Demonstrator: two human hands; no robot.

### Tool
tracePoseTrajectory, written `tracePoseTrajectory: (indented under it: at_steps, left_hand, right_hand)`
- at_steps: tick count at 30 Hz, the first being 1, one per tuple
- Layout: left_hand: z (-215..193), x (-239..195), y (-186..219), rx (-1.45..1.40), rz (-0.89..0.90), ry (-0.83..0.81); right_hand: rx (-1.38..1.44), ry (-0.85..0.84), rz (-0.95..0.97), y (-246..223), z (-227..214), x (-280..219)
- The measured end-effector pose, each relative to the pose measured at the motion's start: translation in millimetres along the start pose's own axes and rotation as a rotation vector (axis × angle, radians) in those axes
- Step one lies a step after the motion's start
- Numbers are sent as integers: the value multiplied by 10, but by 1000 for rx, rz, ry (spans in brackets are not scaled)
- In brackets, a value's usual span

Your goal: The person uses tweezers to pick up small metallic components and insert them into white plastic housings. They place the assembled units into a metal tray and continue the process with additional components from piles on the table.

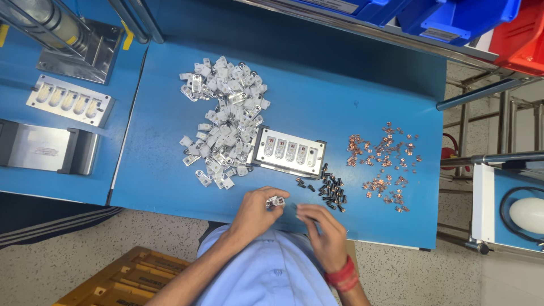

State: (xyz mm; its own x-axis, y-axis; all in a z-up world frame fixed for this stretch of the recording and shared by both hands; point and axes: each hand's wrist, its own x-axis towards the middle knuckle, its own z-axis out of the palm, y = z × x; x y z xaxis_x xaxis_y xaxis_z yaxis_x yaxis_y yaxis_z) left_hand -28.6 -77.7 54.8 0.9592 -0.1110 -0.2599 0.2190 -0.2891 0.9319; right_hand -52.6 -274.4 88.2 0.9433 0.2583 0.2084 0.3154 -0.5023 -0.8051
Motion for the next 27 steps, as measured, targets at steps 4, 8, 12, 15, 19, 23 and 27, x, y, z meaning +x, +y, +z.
tracePoseTrajectory:
  at_steps: [4,8,12,15,19,23,27]
  left_hand:
    - [3,31,-9,7,50,-8]
    - [-44,61,-44,-19,46,-60]
    - [-189,38,-57,8,74,-63]
    - [-287,49,1,-12,87,-76]
    - [-356,66,30,1,21,-182]
    - [-417,92,-40,50,-85,-193]
    - [-320,93,-116,-654,22,-450]
  right_hand:
    - [4,77,-104,-182,-40,-35]
    - [23,69,-49,-155,108,60]
    - [-8,52,-73,-207,177,58]
    - [0,100,-47,-276,208,61]
    - [0,89,-29,-302,284,104]
    - [50,134,-45,-327,311,90]
    - [-4,92,160,-222,306,88]
